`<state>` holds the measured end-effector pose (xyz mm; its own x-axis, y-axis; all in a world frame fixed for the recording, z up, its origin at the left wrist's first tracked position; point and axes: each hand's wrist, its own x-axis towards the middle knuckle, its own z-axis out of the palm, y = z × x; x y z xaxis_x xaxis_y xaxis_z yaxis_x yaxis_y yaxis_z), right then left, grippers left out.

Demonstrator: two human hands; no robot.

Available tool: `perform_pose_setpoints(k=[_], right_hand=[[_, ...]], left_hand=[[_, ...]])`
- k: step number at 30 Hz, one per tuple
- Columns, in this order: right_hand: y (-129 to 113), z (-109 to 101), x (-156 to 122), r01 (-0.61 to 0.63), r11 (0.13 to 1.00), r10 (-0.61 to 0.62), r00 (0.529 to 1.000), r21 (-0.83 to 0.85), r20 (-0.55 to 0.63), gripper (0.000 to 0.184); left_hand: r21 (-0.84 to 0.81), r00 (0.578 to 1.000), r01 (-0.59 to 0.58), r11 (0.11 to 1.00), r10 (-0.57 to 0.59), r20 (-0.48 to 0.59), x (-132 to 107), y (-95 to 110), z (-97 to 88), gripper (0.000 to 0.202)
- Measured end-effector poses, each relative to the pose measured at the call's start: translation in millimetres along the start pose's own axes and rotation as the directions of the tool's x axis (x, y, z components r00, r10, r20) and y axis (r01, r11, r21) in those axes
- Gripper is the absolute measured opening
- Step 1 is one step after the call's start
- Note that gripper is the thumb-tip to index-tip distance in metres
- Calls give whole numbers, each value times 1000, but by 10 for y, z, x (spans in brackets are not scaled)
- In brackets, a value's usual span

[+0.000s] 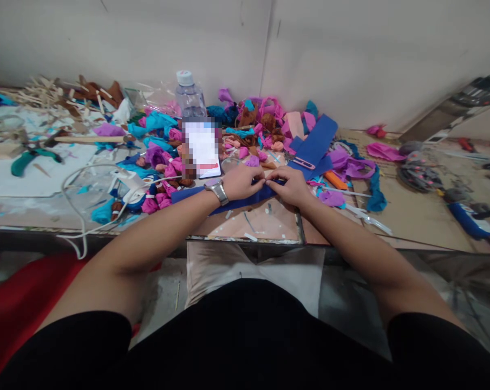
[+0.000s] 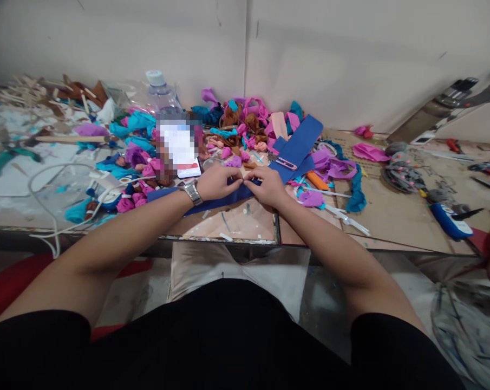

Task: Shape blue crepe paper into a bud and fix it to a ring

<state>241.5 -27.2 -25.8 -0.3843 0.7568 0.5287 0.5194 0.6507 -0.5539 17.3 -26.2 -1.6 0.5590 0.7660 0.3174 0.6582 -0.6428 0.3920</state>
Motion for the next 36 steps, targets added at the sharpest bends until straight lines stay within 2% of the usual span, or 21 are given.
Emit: perform_pose_setpoints(k=[16,36], right_hand=[[-5,0,5,-87,995,84,996,53,43,13],[36,18,4,-78,997,74,989,30,125,15]], left_hand=[[69,999,-33,997,33,-3,-4,10,28,28],[73,999,-37,997,40,-32,-7,29,30,28]])
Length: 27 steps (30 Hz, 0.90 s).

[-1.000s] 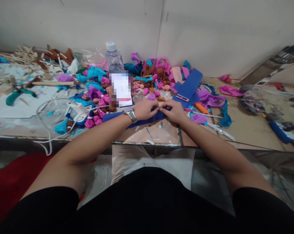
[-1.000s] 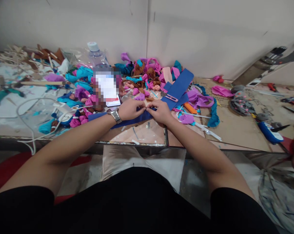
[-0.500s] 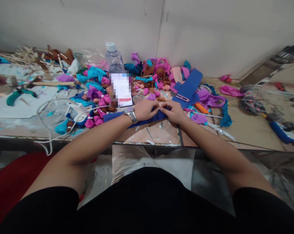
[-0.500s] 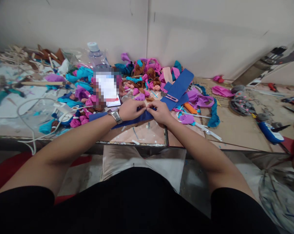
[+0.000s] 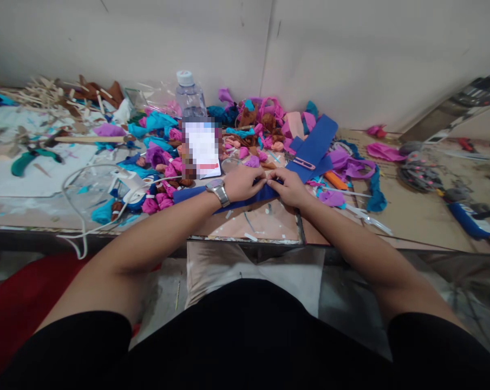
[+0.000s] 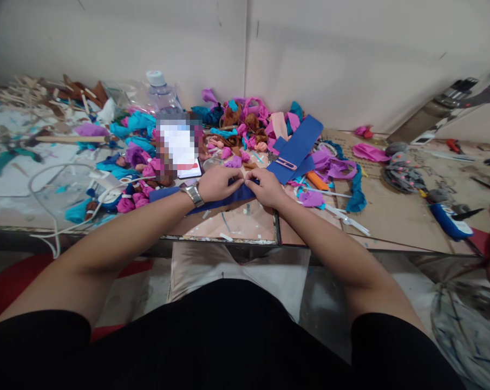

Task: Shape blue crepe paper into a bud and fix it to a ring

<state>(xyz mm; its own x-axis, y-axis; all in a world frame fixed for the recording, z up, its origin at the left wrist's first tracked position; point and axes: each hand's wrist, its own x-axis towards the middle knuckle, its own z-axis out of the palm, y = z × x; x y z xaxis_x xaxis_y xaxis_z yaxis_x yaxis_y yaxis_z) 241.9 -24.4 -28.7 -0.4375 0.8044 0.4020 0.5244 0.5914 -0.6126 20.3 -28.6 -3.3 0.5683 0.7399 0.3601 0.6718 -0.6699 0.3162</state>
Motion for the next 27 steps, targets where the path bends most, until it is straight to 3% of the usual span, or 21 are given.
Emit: perform_pose_setpoints(k=[11,27], right_hand=[[-37,-29,-4,19,1000,-21,995,-22,-94,18],[-33,-7,9,-34,999,33,998,-27,-48,14]], left_hand=[[-6,1000,29,1000,-29,10,15,-16,-7,28],[16,998,-24,1000,23,62,14,-29,-3,30]])
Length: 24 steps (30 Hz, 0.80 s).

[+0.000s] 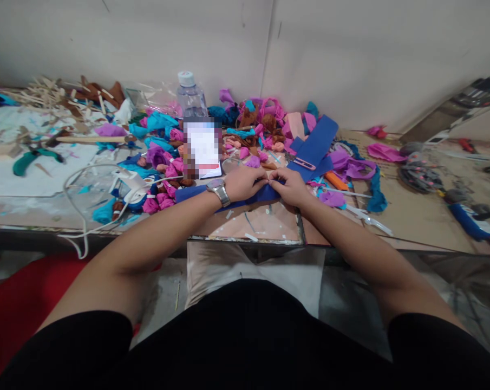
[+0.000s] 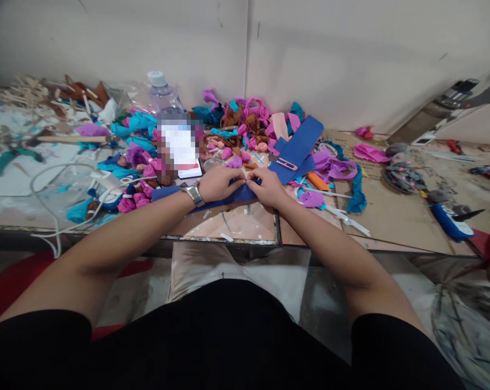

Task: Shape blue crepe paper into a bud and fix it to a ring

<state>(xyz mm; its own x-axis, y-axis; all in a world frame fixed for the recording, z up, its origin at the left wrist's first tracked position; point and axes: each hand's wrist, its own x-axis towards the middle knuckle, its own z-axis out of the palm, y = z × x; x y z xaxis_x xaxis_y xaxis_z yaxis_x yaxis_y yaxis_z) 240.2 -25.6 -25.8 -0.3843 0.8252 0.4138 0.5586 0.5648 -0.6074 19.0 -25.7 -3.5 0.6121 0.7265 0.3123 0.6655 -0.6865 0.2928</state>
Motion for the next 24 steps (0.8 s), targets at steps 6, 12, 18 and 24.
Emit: perform_pose_setpoints(k=[6,12,18,24], right_hand=[[-1,8,4,4,1000,-4,1000,-17,18,12],[-17,-24,-14,4,1000,-4,1000,-9,-12,15],[-17,-33,-10,61,997,-62,998,-42,-18,15],[-10,-32,-7,68,995,-69,997,-72,-16,15]], left_hand=[[-35,1000,8,999,-8,7,-6,28,-18,27],[-25,999,34,999,-34,-4,-11,15,-16,25],[-40,1000,12,999,-13,-19,-15,14,-16,25],[-13,998,57,998,-57,-26,-19,27,-36,27]])
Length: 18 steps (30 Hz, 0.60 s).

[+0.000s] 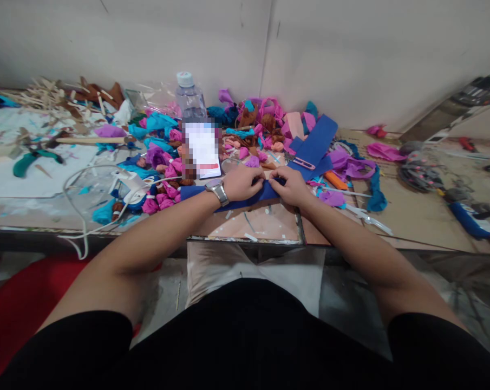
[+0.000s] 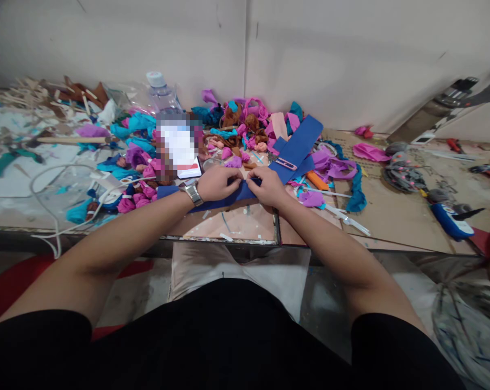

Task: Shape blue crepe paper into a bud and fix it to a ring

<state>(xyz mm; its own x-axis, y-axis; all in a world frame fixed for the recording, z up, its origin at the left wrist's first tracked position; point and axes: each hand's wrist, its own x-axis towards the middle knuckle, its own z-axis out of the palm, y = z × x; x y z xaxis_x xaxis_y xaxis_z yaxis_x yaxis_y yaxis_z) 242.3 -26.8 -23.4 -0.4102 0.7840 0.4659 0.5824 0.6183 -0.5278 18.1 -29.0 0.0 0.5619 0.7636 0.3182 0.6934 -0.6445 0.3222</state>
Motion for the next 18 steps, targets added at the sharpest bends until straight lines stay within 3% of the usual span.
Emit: perform_pose_setpoints(k=[18], right_hand=[[-14,-52,1,-13,1000,12,999,-24,-47,15]], left_hand=[[9,999,32,999,-32,-17,7,-15,-22,27]])
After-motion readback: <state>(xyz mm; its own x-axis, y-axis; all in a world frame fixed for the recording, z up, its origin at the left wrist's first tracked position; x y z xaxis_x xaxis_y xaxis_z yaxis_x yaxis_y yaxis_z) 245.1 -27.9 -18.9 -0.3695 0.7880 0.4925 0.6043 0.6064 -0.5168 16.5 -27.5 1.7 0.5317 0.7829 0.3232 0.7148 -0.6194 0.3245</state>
